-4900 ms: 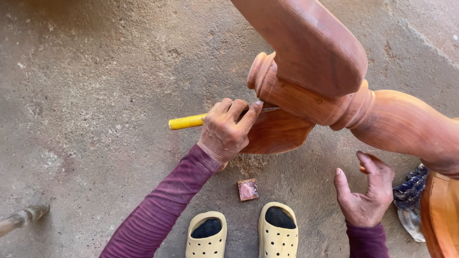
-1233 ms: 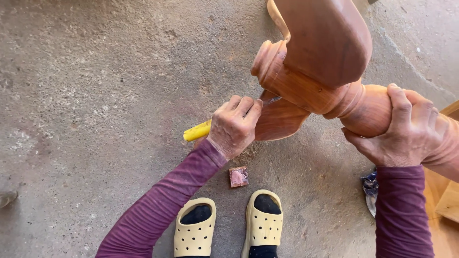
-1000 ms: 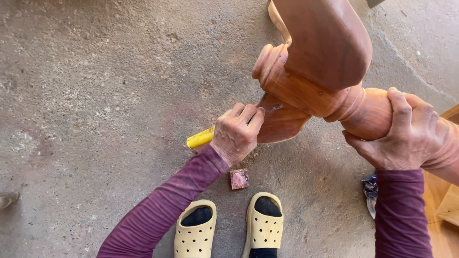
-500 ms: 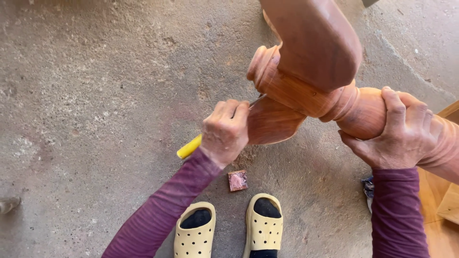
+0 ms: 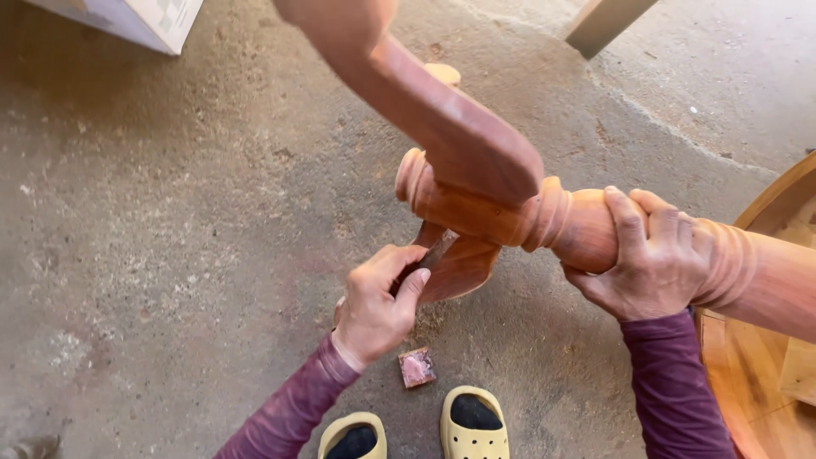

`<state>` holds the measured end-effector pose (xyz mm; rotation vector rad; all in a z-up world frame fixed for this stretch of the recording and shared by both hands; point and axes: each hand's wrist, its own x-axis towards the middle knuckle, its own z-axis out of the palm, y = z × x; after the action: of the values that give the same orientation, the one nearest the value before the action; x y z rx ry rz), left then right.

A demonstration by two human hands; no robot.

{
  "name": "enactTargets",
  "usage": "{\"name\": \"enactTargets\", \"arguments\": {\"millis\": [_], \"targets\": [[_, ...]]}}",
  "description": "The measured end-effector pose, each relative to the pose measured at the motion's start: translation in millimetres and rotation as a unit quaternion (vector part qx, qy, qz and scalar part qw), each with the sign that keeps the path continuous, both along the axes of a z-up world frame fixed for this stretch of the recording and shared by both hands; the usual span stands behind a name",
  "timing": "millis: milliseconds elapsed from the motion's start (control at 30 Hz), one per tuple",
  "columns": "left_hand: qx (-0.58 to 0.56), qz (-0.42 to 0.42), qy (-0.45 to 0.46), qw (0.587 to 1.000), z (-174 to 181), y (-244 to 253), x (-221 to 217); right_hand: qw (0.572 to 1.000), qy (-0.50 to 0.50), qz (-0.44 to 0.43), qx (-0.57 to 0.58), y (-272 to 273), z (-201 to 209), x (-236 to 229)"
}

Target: The person uses a small metal spatula to scoop a pinkish paste from a small container and applies it to a crack on the leg of an overturned wooden table. They smooth the paste into the gap and scrape off the excess.

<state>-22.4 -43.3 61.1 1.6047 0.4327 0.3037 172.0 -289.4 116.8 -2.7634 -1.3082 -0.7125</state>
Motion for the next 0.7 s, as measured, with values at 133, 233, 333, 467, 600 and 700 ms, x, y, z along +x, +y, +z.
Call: {"name": "enactTargets", "arguments": {"millis": [133, 233, 333, 467, 600, 700], "targets": [[0.326, -0.007, -0.131, 0.936, 19, 4, 12, 1.0, 0.02, -0.021, 0.005, -1, -3, 1], [0.417, -0.034, -0.143, 0.897, 29, 9, 23, 0.999, 0.025, -0.029, 0.009, 0, -3, 0], [0.32, -0.047, -0.086, 0.942, 35, 7, 31, 0.999, 0.038, -0.037, 0.011, -2, -5, 1], [0.177, -0.031, -0.008, 0.984, 34, -3, 36, 0.998, 0.045, -0.042, 0.015, -4, -9, 1], [0.146, -0.024, -0.01, 0.989, 32, -16, 36, 0.998, 0.047, -0.045, 0.015, -3, -8, 1], [0.143, -0.022, 0.057, 0.988, 43, -23, 39, 0.998, 0.047, -0.048, 0.012, -3, -8, 1]]}}
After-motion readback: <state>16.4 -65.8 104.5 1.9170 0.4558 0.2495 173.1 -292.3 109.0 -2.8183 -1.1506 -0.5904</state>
